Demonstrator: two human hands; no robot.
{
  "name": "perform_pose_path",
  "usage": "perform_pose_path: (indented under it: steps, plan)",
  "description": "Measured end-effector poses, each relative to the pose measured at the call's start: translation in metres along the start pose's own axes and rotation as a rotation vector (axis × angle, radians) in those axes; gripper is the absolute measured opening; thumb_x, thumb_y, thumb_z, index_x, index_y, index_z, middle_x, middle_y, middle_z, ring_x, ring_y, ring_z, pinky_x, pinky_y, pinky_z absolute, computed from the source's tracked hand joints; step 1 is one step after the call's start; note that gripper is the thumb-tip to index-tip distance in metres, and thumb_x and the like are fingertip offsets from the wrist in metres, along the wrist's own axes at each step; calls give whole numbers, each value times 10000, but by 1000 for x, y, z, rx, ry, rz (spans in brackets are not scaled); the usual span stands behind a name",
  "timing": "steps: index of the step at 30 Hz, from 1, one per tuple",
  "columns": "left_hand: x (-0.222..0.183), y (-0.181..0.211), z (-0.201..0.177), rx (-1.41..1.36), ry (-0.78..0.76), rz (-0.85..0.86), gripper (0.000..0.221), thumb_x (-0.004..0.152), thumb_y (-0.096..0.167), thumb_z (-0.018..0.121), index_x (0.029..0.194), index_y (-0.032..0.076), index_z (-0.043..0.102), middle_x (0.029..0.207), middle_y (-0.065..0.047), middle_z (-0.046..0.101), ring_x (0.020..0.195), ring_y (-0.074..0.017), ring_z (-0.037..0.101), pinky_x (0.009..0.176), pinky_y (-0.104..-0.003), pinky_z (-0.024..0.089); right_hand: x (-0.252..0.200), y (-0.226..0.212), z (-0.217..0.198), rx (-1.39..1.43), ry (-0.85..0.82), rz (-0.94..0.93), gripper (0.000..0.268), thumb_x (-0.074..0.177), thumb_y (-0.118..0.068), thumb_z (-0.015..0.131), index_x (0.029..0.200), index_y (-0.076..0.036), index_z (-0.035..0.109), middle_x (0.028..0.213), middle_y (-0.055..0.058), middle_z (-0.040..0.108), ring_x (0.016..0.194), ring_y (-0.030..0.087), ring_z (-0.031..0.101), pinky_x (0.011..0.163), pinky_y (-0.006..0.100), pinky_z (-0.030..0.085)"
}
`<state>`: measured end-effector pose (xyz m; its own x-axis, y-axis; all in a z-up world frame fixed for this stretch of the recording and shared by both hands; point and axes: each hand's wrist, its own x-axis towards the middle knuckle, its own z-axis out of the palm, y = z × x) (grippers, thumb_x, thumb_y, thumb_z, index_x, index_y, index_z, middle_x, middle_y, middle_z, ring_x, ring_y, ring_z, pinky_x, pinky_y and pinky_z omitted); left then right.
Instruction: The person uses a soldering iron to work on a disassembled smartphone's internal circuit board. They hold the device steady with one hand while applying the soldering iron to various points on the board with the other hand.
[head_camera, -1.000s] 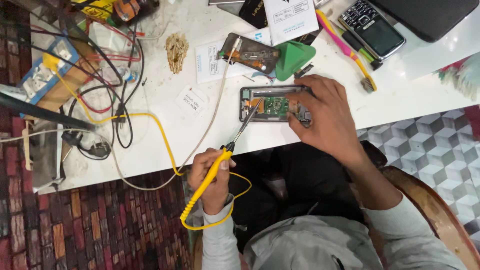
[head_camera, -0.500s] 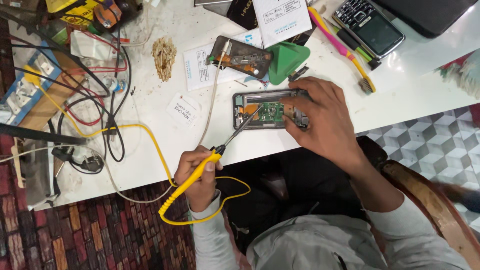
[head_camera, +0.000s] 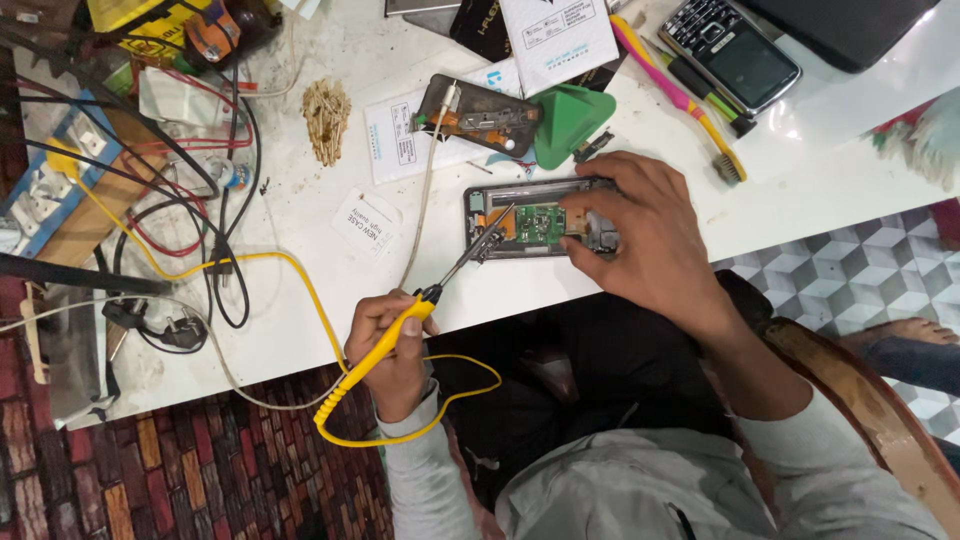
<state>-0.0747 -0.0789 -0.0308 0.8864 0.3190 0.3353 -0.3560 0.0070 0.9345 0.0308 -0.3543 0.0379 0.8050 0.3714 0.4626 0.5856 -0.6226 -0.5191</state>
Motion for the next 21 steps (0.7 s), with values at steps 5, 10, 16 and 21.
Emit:
perform_pose_path:
  steps: [5,10,16,21]
  plan:
    - [1,-2,-2,10,8,12,215,1000,129,681,1113,-27,583,925,-124,636,740,-159,620,681,-280,523,2,1,0,-10,-23,29,350,713,-207,844,1030,-94,750,1300,89,640,1309,309,527,1100,455,353]
    - [-1,-5,-3,-4,17,2,202,995,115,666,1111,-27,581,929,-124,638,730,-160,624,676,-279,523,1,-2,-1,-16,-32,22,361,739,-198,844,1067,-82,747,1290,107,622,1302,325,519,1087,465,358]
    - [-3,-11,-6,-2,30,-3,219,994,119,678,1122,-32,583,963,-132,646,753,-168,628,697,-280,526,1,-3,-1,11,-4,12,372,776,-177,824,1120,-58,743,1294,129,616,1292,335,516,1087,469,362]
    - [-4,-15,-8,-58,44,4,245,990,130,706,1131,-26,580,1024,-140,652,771,-170,628,710,-289,540,0,-2,-1,43,11,9,371,787,-195,825,1121,-55,740,1308,140,607,1295,339,508,1092,471,356]
